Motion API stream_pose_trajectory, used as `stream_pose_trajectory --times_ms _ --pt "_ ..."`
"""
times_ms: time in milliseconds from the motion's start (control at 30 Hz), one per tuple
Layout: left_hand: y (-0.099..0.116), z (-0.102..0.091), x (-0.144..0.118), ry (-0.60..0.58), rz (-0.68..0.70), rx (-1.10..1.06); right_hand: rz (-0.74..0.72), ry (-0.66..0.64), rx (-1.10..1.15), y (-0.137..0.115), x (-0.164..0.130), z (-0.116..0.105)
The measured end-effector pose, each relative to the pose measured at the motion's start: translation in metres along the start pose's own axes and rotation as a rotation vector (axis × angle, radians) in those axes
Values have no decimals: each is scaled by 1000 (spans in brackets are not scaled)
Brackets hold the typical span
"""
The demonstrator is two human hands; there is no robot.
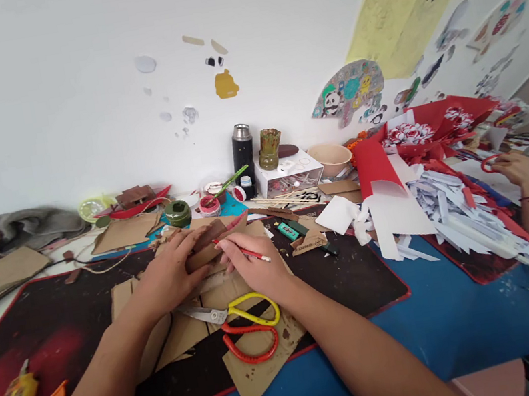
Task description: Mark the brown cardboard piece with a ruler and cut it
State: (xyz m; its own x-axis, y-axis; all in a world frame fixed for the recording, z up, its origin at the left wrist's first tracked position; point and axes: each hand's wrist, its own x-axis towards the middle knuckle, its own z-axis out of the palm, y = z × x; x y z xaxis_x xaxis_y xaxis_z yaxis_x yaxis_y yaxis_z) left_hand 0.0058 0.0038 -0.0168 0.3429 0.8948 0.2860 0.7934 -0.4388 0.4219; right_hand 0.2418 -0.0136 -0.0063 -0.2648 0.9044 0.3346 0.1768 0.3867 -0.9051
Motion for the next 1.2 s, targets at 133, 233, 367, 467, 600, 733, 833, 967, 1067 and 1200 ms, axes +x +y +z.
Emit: stream_pose_trajectory --times_ms 133,233,367,467,600,733,833,967,1067,1200 --pt "2 -3 0 -10 12 5 24 32 -11 1 2 -2" --pt "1 -4 0 -11 -2 18 44 57 -17 3 4 -2" --pt "-1 -1 0 5 -8 34 45 83 -10 4 5 -3" --pt "-1 -1 0 -2 -21 26 22 60 7 3 4 -3" --pt "-1 -1 0 -9 -10 7 -9 -4 4 -1 1 -2" --pt "2 -1 0 3 5 9 -21 -43 -11 -2 -1 -1" --pt "4 -1 1 2 17 15 -36 -73 -6 -3 -2 0" --pt "4 -1 1 2 18 20 -55 -84 -7 -3 -2 0" --pt "3 -1 1 -2 16 21 -61 -88 -14 -2 -2 0" --pt "3 -1 1 -1 8 25 -73 -89 10 -1 -2 1"
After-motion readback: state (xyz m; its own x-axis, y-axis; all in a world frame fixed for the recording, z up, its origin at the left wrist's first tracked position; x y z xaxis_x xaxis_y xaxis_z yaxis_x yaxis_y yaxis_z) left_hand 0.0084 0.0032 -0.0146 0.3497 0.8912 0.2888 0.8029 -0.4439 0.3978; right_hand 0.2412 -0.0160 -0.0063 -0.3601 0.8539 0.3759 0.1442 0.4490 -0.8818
